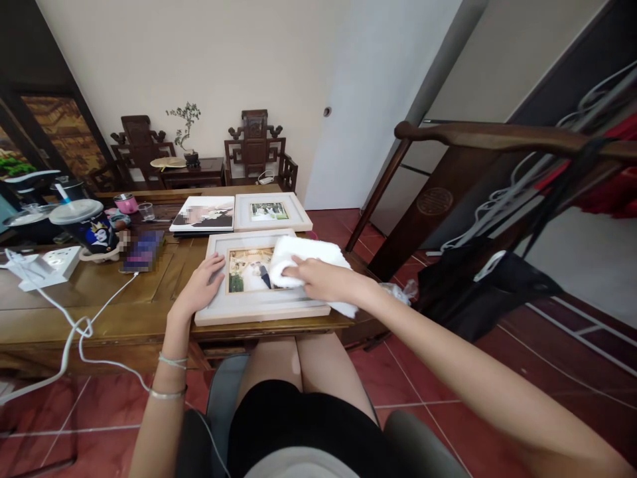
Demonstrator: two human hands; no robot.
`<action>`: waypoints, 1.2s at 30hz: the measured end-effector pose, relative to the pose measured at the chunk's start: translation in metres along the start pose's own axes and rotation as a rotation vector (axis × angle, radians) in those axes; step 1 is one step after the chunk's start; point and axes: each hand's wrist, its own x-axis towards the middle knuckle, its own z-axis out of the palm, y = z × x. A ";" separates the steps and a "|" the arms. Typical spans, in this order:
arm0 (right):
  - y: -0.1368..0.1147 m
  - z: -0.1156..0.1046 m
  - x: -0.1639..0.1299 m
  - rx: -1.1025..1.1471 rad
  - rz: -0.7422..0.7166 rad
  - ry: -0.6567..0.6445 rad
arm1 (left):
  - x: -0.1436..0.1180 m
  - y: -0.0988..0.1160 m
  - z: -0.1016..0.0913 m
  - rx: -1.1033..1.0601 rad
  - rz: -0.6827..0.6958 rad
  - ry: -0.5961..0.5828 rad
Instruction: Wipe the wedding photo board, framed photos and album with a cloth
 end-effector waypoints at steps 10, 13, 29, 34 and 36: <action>0.034 0.026 0.073 -0.132 -0.013 0.304 | 0.001 -0.001 0.001 -0.006 -0.007 0.018; 0.023 0.022 0.045 -0.126 -0.064 0.203 | 0.001 -0.002 0.002 -0.003 -0.010 0.034; 0.004 0.033 0.013 -0.059 -0.119 0.200 | 0.000 0.000 0.002 -0.007 0.017 0.013; 0.037 0.035 0.068 -0.055 -0.010 0.363 | 0.000 -0.003 0.002 -0.020 0.012 0.011; 0.041 0.034 0.077 -0.084 0.003 0.385 | 0.000 -0.003 0.002 -0.024 0.010 0.018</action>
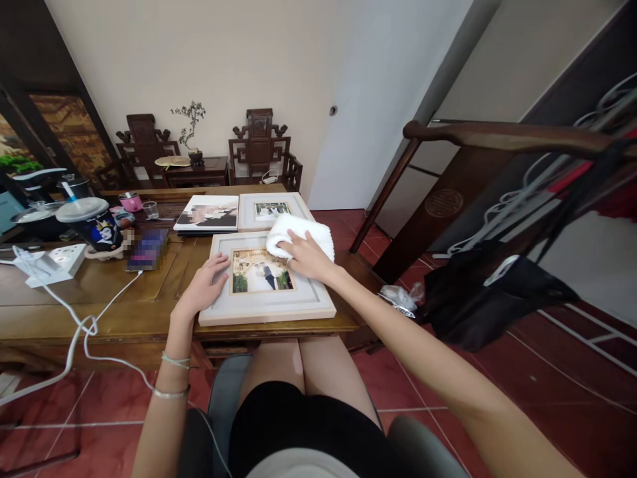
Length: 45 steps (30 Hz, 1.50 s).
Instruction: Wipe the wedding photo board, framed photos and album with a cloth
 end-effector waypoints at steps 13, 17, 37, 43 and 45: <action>-0.054 -0.060 -0.104 0.224 -0.216 -0.338 | 0.000 0.000 0.003 -0.002 0.000 0.041; -0.049 -0.049 -0.098 0.246 -0.247 -0.291 | 0.000 -0.001 0.003 0.007 -0.002 0.034; -0.040 -0.025 -0.062 0.085 -0.159 -0.122 | 0.000 -0.001 0.002 -0.005 -0.017 0.037; -0.067 -0.049 -0.114 0.229 -0.208 -0.205 | -0.001 0.001 0.001 0.003 -0.001 0.041; -0.064 -0.042 -0.111 0.236 -0.219 -0.160 | -0.001 0.001 0.001 0.003 0.003 0.035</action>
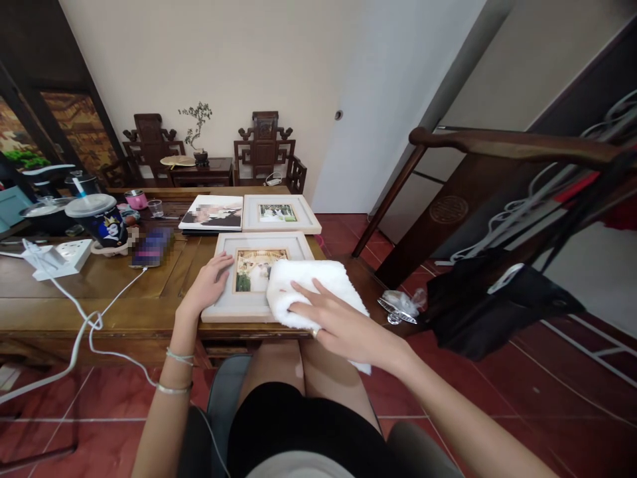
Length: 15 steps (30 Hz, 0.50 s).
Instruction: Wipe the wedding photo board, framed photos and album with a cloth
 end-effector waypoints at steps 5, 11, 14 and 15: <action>0.040 0.014 0.036 -0.104 0.036 0.136 | 0.000 -0.001 0.000 -0.032 -0.002 -0.024; 0.084 0.008 0.085 -0.168 0.100 0.200 | 0.000 -0.001 -0.001 -0.037 0.007 -0.038; 0.093 0.007 0.096 -0.156 0.118 0.226 | 0.001 -0.002 -0.001 -0.038 0.010 -0.033; 0.092 0.007 0.096 -0.146 0.122 0.234 | 0.001 -0.002 0.000 -0.038 0.007 -0.027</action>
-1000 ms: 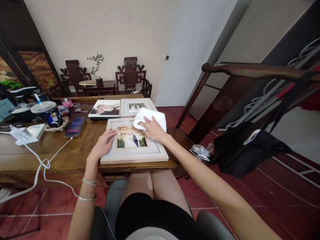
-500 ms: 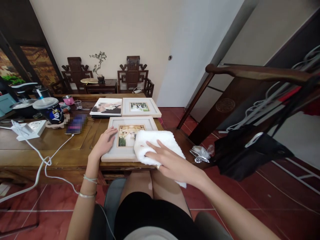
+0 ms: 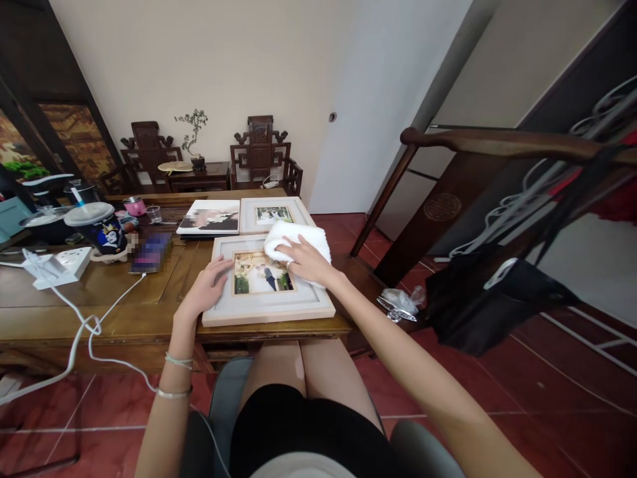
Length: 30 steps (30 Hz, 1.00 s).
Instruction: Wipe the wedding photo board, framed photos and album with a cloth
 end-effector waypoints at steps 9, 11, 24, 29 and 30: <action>-0.058 -0.027 -0.071 0.134 -0.120 -0.189 | 0.000 0.003 0.002 0.007 -0.028 0.039; -0.069 -0.034 -0.084 0.187 -0.150 -0.224 | 0.000 0.003 0.002 0.013 -0.022 0.034; 0.003 -0.001 0.000 -0.015 0.008 0.044 | 0.000 0.004 -0.002 -0.018 0.022 -0.012; 0.005 0.003 0.009 -0.090 0.033 0.017 | 0.000 0.003 -0.001 -0.023 -0.007 0.008; 0.000 0.002 0.005 -0.111 0.011 -0.008 | 0.000 0.003 0.000 -0.019 -0.013 0.015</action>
